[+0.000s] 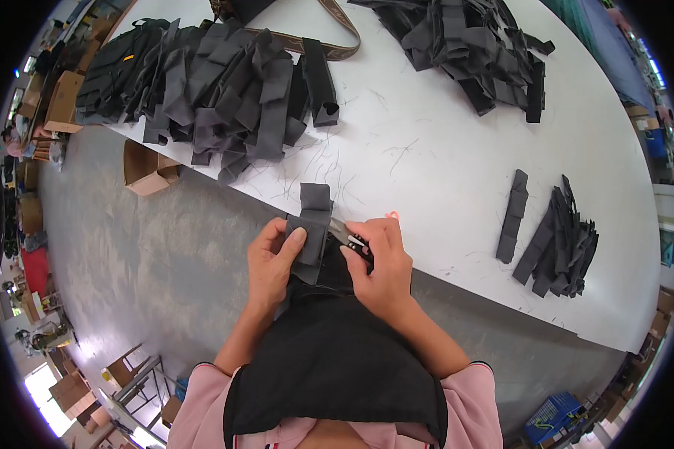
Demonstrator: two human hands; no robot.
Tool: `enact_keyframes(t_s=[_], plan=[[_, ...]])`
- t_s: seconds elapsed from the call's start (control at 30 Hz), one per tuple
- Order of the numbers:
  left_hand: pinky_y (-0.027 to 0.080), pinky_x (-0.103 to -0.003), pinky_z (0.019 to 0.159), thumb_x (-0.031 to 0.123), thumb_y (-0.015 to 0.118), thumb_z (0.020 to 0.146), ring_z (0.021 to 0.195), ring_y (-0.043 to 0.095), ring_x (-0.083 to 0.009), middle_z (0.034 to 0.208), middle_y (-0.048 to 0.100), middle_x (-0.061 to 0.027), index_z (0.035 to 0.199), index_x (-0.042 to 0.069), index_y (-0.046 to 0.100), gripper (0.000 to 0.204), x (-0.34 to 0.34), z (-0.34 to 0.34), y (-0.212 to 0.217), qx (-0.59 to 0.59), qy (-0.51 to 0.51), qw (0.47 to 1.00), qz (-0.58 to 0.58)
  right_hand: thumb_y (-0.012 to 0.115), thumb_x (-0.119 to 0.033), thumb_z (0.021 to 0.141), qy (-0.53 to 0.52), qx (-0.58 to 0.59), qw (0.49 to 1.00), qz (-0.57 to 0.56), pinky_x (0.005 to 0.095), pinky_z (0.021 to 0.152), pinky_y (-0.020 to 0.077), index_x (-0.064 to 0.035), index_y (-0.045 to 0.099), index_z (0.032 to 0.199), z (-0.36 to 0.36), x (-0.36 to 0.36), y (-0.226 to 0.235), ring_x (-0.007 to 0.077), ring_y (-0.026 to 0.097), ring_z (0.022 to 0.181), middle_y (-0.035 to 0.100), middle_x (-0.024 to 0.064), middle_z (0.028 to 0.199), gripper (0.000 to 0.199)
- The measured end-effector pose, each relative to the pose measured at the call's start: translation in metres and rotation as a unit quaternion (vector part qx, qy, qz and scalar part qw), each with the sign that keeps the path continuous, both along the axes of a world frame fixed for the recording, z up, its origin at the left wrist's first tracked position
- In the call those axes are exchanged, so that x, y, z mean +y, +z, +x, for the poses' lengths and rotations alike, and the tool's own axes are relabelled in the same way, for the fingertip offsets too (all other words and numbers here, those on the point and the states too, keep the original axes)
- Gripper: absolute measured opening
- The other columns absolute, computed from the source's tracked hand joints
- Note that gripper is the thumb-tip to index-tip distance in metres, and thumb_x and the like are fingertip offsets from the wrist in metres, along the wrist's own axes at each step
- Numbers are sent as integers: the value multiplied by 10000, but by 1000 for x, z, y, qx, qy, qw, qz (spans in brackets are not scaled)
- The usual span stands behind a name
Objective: The recorder uses scissors to trim excess threads and fabric from black components, likely straps for bags or sports equipment.
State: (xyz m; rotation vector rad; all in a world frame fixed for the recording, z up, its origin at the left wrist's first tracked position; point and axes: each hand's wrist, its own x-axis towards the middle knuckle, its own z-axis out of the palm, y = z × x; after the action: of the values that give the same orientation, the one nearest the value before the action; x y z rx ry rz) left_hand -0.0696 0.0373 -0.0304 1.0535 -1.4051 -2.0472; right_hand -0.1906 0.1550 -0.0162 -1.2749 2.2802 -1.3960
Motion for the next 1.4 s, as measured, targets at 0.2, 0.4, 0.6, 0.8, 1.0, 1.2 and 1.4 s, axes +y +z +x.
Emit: enact_keyframes(t_s=[0.2,0.4,0.6,0.8,1.0,1.2,1.4], plan=[[404,-174,662,132,621,878,722,495,-15,797,594,36,886,7,593,128,3,-4,7,-7,-4,1000,3,716,-10,661,9,80,997,-8,281,477,417,-59,624,1000,1,-2,3,184,531,574,549,61,771,355],[402,-172,645,133,624,874,712,493,-13,785,590,36,872,9,589,129,6,-3,11,-28,-10,1000,-9,694,57,680,32,128,991,-17,269,457,411,-30,642,998,1,-4,0,181,531,545,545,86,774,333],[398,-181,625,139,625,874,693,483,-18,766,567,38,848,5,589,141,6,-2,6,-30,-11,999,-3,706,2,652,-4,128,991,-48,286,471,411,-52,650,966,5,-1,-5,186,534,553,540,48,717,323],[394,-191,607,123,644,848,684,483,-36,755,537,12,847,-18,602,147,3,3,0,-33,-42,997,-60,700,3,661,36,68,997,-33,279,469,412,-53,650,962,-5,0,4,186,527,546,536,49,721,310],[374,-215,569,115,666,817,638,467,-63,719,515,-10,848,-18,613,147,2,5,0,-39,-79,990,-112,692,3,666,104,49,993,1,296,503,427,-55,641,982,-12,-7,11,194,542,588,540,56,762,325],[369,-222,559,109,669,809,622,465,-75,710,515,-19,849,-18,615,143,1,5,4,-48,-89,985,-138,694,-12,676,114,61,992,-5,302,509,427,-57,641,992,-11,-7,7,201,544,597,534,53,753,323],[377,-230,563,114,670,804,624,479,-89,715,529,-27,854,-15,620,148,-1,5,5,-63,-106,978,-168,695,-27,683,108,84,990,-11,300,501,416,-59,642,997,-9,-6,4,200,532,583,532,45,744,321]])
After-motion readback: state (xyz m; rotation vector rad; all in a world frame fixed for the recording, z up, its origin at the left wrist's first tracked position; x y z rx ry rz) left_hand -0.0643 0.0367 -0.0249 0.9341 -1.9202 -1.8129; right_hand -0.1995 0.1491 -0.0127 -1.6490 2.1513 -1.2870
